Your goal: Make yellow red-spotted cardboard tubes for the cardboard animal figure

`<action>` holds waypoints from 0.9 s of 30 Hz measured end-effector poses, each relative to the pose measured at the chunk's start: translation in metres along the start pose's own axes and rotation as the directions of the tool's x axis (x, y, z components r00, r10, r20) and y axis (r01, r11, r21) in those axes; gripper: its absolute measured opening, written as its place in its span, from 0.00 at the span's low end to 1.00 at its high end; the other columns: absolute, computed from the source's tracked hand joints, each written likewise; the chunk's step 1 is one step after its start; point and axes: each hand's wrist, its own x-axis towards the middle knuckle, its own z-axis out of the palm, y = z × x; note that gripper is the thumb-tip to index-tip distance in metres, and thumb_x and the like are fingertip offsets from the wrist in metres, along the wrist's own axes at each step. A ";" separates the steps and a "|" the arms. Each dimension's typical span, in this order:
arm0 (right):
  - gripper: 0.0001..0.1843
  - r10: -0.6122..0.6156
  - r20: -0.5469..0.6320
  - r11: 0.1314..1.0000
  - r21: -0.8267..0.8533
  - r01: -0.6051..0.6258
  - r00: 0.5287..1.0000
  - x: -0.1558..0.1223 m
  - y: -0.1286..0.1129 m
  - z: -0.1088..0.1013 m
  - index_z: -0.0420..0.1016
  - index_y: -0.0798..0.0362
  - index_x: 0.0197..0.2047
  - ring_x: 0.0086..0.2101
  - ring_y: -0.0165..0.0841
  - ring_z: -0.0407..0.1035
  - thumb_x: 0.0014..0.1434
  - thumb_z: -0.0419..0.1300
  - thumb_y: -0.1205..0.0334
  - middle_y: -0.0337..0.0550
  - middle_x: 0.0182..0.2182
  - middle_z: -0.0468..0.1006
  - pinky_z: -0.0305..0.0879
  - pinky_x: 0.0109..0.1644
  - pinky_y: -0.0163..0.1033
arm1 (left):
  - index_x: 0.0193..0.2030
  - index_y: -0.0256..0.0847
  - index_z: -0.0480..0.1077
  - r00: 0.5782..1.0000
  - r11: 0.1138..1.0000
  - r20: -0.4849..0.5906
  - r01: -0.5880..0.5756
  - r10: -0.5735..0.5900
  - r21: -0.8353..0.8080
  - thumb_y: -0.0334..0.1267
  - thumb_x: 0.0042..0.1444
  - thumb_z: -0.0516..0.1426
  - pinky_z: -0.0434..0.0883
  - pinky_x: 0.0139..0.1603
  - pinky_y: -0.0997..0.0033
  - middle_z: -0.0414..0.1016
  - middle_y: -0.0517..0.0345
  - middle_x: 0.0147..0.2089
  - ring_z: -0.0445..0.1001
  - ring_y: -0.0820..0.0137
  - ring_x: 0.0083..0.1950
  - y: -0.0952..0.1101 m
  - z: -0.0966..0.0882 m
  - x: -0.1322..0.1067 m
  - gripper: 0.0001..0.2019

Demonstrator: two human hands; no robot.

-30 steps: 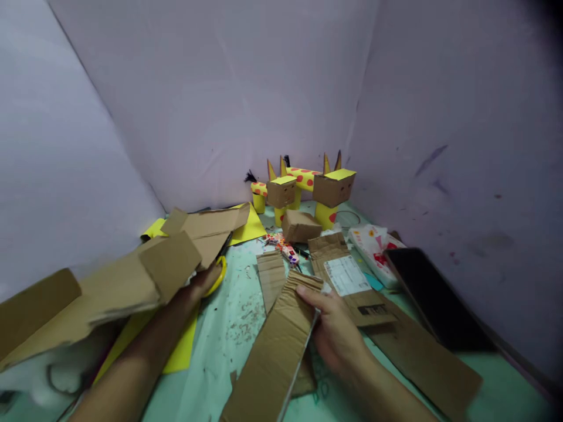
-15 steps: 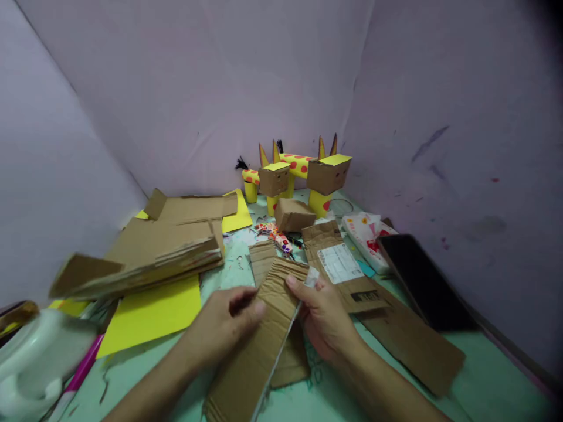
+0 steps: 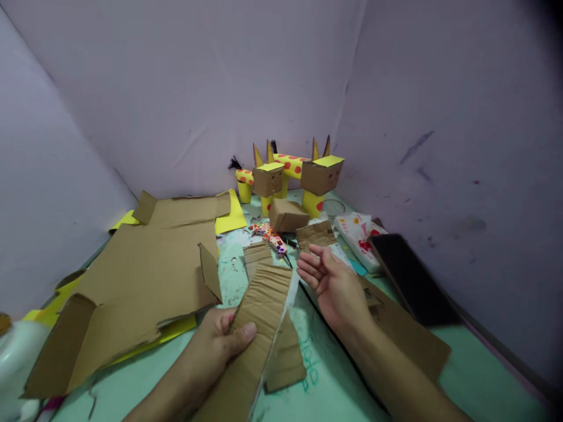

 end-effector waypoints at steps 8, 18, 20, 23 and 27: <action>0.18 0.295 0.413 0.955 -0.165 -0.248 0.861 -0.022 -0.001 0.006 0.76 0.54 0.37 0.32 0.33 0.72 0.46 0.67 0.52 0.45 0.34 0.79 0.68 0.32 0.36 | 0.39 0.33 0.76 0.992 0.987 -0.072 -0.107 0.099 -0.121 0.41 0.44 0.65 0.72 0.31 0.73 0.80 0.50 0.31 0.76 0.68 0.27 0.006 -0.005 0.000 0.17; 0.15 0.083 0.302 0.948 -0.316 0.018 0.950 -0.026 0.010 0.007 0.75 0.57 0.22 0.19 0.26 0.65 0.33 0.74 0.59 0.36 0.18 0.75 0.60 0.23 0.30 | 0.63 0.41 0.55 0.902 0.910 -0.162 -0.371 0.401 0.185 0.42 0.49 0.63 0.60 0.59 0.65 0.61 0.47 0.63 0.60 0.57 0.63 -0.007 -0.003 0.001 0.36; 0.16 0.072 0.264 0.942 -0.334 0.021 0.962 -0.030 0.010 0.010 0.71 0.56 0.17 0.17 0.24 0.62 0.31 0.74 0.60 0.34 0.15 0.73 0.58 0.22 0.29 | 0.64 0.40 0.55 0.925 0.909 0.003 -0.375 0.381 0.184 0.42 0.50 0.62 0.56 0.62 0.63 0.59 0.49 0.65 0.54 0.54 0.65 -0.009 0.001 -0.004 0.35; 0.14 0.167 0.271 0.913 -0.405 -0.045 0.948 -0.039 0.016 0.012 0.73 0.56 0.17 0.15 0.23 0.61 0.34 0.72 0.59 0.33 0.13 0.71 0.58 0.21 0.29 | 0.57 0.39 0.65 0.946 0.964 0.209 -0.262 0.249 0.036 0.47 0.48 0.62 0.65 0.53 0.61 0.70 0.47 0.55 0.65 0.52 0.58 -0.011 0.011 -0.008 0.30; 0.13 0.273 0.418 0.887 -0.457 -0.060 0.866 -0.045 0.021 0.011 0.81 0.55 0.33 0.20 0.28 0.69 0.45 0.67 0.56 0.40 0.21 0.78 0.64 0.23 0.32 | 0.41 0.37 0.76 0.972 0.977 0.218 -0.046 0.092 -0.209 0.47 0.41 0.65 0.70 0.40 0.67 0.77 0.51 0.35 0.75 0.62 0.38 -0.016 0.014 -0.006 0.21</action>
